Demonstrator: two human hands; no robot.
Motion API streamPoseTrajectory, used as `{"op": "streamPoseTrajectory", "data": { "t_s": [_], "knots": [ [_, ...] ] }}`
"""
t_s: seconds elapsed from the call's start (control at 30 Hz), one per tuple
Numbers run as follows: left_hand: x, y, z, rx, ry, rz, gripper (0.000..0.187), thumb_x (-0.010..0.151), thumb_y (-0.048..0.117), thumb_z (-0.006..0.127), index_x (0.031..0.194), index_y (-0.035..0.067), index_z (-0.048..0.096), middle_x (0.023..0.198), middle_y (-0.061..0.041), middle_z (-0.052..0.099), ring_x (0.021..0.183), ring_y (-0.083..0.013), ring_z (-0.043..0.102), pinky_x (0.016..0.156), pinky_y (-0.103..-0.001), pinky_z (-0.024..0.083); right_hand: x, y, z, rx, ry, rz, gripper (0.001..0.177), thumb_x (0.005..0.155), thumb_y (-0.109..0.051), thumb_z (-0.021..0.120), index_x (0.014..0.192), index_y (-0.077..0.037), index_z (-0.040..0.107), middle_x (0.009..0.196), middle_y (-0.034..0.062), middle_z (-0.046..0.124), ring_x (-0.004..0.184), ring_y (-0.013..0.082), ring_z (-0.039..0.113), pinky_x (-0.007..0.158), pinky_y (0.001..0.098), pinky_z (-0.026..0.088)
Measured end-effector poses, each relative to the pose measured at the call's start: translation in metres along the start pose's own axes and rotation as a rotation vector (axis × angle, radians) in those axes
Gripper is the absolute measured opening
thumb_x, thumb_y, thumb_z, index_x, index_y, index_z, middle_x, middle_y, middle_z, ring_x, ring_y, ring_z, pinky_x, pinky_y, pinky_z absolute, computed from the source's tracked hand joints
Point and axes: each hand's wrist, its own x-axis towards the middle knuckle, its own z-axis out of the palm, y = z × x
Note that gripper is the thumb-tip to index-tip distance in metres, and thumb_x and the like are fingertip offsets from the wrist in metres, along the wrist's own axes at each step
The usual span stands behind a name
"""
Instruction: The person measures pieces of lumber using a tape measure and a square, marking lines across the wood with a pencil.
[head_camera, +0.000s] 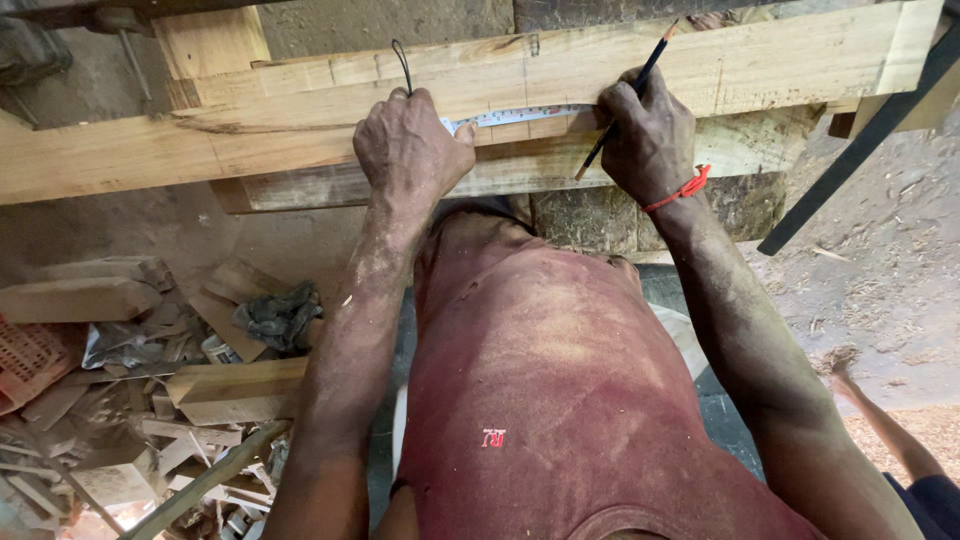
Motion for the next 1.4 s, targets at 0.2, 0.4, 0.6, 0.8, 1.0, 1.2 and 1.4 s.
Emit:
{"op": "streamPoseTrajectory", "data": {
  "t_s": [0.2,0.4,0.6,0.8,1.0,1.2,1.4],
  "knots": [
    [0.0,0.001,-0.004,0.004,0.01,-0.015,0.056,0.078,0.048,0.083,0.1,-0.003,0.074,0.092,-0.021,0.071,0.086,-0.0361,0.07,0.074,-0.05,0.055,0.002,-0.006,-0.003,0.076,0.029,-0.006,0.019,0.09,0.004,0.076,0.102,-0.007,0.065,0.111,0.0142,0.062,0.086,0.0306,0.069,0.065,0.0404,0.057],
    [0.001,0.017,-0.018,0.034,-0.065,-0.087,0.052,0.081,0.052,0.08,0.097,0.003,0.078,0.098,-0.024,0.074,0.091,-0.0432,0.072,0.078,-0.053,0.057,0.0,0.001,-0.005,0.092,0.054,0.041,0.019,0.086,0.001,0.065,0.102,-0.008,0.061,0.109,0.0207,0.061,0.082,0.0409,0.065,0.065,0.0485,0.054],
    [-0.002,0.015,-0.021,0.091,-0.088,-0.092,0.057,0.08,0.055,0.08,0.104,0.004,0.076,0.102,-0.023,0.073,0.096,-0.0432,0.069,0.081,-0.055,0.053,0.006,-0.003,-0.007,0.134,0.008,0.087,0.019,0.085,0.001,0.062,0.101,-0.009,0.059,0.107,0.019,0.059,0.083,0.0382,0.066,0.062,0.0473,0.054],
    [-0.004,0.008,-0.014,0.082,-0.111,-0.075,0.056,0.082,0.053,0.079,0.108,0.004,0.075,0.102,-0.025,0.073,0.096,-0.0423,0.069,0.081,-0.053,0.053,0.005,-0.002,-0.01,0.155,-0.048,0.144,0.017,0.088,-0.003,0.067,0.101,-0.011,0.058,0.109,0.0164,0.058,0.078,0.0333,0.066,0.061,0.0433,0.055],
    [-0.009,0.004,-0.003,0.042,-0.116,-0.019,0.054,0.082,0.052,0.079,0.107,0.004,0.075,0.097,-0.023,0.073,0.091,-0.0388,0.07,0.077,-0.051,0.053,0.006,0.004,-0.007,0.211,-0.06,0.133,0.019,0.088,-0.007,0.07,0.102,-0.012,0.059,0.108,0.0125,0.058,0.079,0.0319,0.067,0.063,0.0433,0.055],
    [-0.015,0.01,-0.005,-0.007,-0.1,0.044,0.051,0.084,0.052,0.078,0.103,0.004,0.076,0.09,-0.021,0.074,0.087,-0.0361,0.07,0.076,-0.049,0.053,0.005,0.005,-0.013,0.282,-0.032,0.134,0.013,0.091,-0.01,0.068,0.099,-0.014,0.059,0.107,0.0086,0.059,0.08,0.0318,0.066,0.065,0.0446,0.053],
    [-0.026,0.013,-0.009,-0.104,-0.1,0.041,0.045,0.085,0.049,0.075,0.098,0.006,0.079,0.088,-0.02,0.075,0.084,-0.0372,0.071,0.077,-0.049,0.054,0.003,0.003,-0.022,0.375,-0.012,0.124,0.009,0.095,-0.008,0.064,0.097,-0.012,0.056,0.098,0.0089,0.06,0.079,0.0317,0.066,0.064,0.0433,0.053]
  ]
}}
